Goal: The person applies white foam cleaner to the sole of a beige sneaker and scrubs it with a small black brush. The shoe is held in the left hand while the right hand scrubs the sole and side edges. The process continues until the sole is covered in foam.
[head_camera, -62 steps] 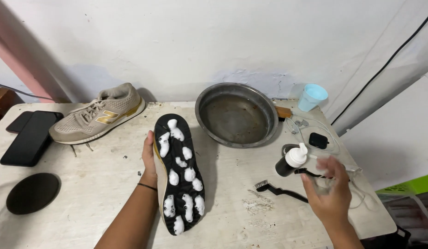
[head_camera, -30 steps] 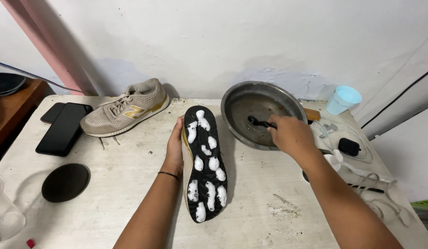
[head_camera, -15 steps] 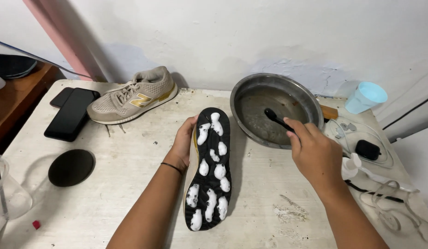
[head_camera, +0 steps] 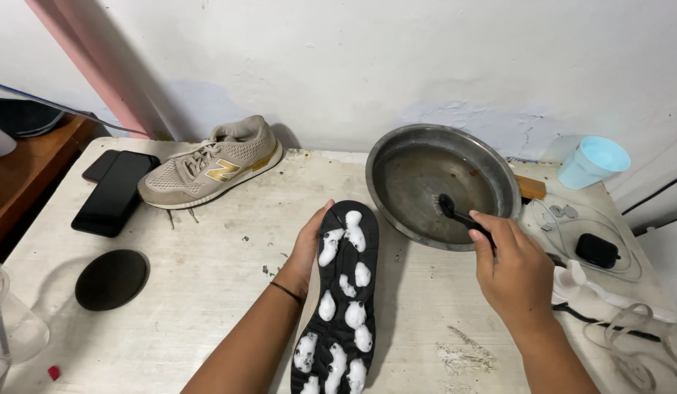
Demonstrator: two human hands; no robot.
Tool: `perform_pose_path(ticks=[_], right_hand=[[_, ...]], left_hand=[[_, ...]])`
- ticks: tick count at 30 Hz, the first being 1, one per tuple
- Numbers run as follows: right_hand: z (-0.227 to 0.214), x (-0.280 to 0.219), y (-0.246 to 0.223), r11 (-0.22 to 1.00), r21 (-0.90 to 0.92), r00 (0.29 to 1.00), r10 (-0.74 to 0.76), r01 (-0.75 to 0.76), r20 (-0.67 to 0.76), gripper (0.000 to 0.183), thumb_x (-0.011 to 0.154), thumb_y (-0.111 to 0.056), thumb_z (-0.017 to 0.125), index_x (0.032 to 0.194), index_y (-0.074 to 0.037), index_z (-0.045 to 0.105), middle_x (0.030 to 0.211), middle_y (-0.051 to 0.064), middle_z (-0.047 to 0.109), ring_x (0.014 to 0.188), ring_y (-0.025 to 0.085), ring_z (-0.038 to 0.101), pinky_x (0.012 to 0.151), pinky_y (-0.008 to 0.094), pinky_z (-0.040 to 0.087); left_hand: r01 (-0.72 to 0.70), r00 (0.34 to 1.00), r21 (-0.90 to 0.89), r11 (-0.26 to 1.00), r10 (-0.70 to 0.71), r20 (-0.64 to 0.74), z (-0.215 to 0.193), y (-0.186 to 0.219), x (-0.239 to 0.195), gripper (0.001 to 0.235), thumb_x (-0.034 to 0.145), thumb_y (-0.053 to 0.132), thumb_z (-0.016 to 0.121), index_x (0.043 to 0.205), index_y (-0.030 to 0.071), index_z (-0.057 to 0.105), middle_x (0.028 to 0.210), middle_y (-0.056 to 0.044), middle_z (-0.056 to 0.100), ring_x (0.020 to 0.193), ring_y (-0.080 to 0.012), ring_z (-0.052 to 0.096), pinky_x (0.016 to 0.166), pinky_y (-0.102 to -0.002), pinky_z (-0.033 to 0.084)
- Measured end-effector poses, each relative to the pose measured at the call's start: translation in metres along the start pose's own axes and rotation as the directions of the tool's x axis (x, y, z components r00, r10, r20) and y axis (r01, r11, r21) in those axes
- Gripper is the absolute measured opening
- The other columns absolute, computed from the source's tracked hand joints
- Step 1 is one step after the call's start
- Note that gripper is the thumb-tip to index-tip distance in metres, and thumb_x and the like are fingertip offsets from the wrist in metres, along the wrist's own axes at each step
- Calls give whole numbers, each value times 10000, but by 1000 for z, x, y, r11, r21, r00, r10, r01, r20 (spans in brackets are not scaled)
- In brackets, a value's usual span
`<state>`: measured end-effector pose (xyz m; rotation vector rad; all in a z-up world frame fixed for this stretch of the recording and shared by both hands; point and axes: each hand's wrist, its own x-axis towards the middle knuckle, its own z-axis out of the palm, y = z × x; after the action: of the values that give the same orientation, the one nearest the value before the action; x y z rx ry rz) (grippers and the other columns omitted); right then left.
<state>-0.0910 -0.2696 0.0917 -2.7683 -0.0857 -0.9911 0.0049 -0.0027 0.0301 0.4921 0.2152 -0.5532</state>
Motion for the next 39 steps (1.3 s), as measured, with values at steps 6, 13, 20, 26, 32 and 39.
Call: perform_pose_path(ticks=[6,13,20,26,32,39], right_hand=[[-11,5,-3,995,-89,998,-51,48,-35,131,1049,-255,660,1109,-155,720,854,-2,689,704,212,698,639,320,570],[-5,1,-18,982,76,982,-168,174,-81,141,995,-260,670,1106,-190,722,910,-55,711,768,168,709,705,305,550],[-37,25,-52,853,-79,851,-521,516,-63,172,910,-100,781,988,-249,747,942,-55,718,772,146,640,933,409,354],[-39,48,-64,840,-80,838,-541,536,-72,217,928,-53,780,986,-259,743,926,-48,682,788,141,622,927,416,295],[-40,50,-60,844,-31,843,-536,535,-51,132,908,-169,817,970,-262,747,923,-61,694,814,129,633,885,396,239],[-36,49,-64,854,-65,848,-521,517,-97,184,942,-99,804,961,-266,732,903,-74,668,805,130,613,857,400,245]], left_hand=[[-8,1000,62,998,8,5,-13,-11,13,348,949,322,722,1073,-1,749,991,-191,763,920,-232,691,952,-415,551],[12,1000,205,979,-16,18,19,-9,-12,433,961,430,678,1068,16,748,961,-185,753,899,-256,691,944,-431,556],[-142,980,588,796,30,196,9,-2,7,538,942,580,504,1002,79,690,989,-119,721,923,-241,697,887,-372,568],[-168,967,668,724,-11,256,14,1,0,492,955,500,551,1063,52,724,1018,-128,746,918,-229,712,857,-329,573],[-153,960,673,723,-52,274,11,-3,4,509,956,499,551,1090,40,729,1006,-131,750,920,-241,716,867,-331,574],[-169,941,681,712,-90,327,14,-4,-2,463,971,511,558,983,77,718,904,-64,715,830,-188,676,803,-306,542]])
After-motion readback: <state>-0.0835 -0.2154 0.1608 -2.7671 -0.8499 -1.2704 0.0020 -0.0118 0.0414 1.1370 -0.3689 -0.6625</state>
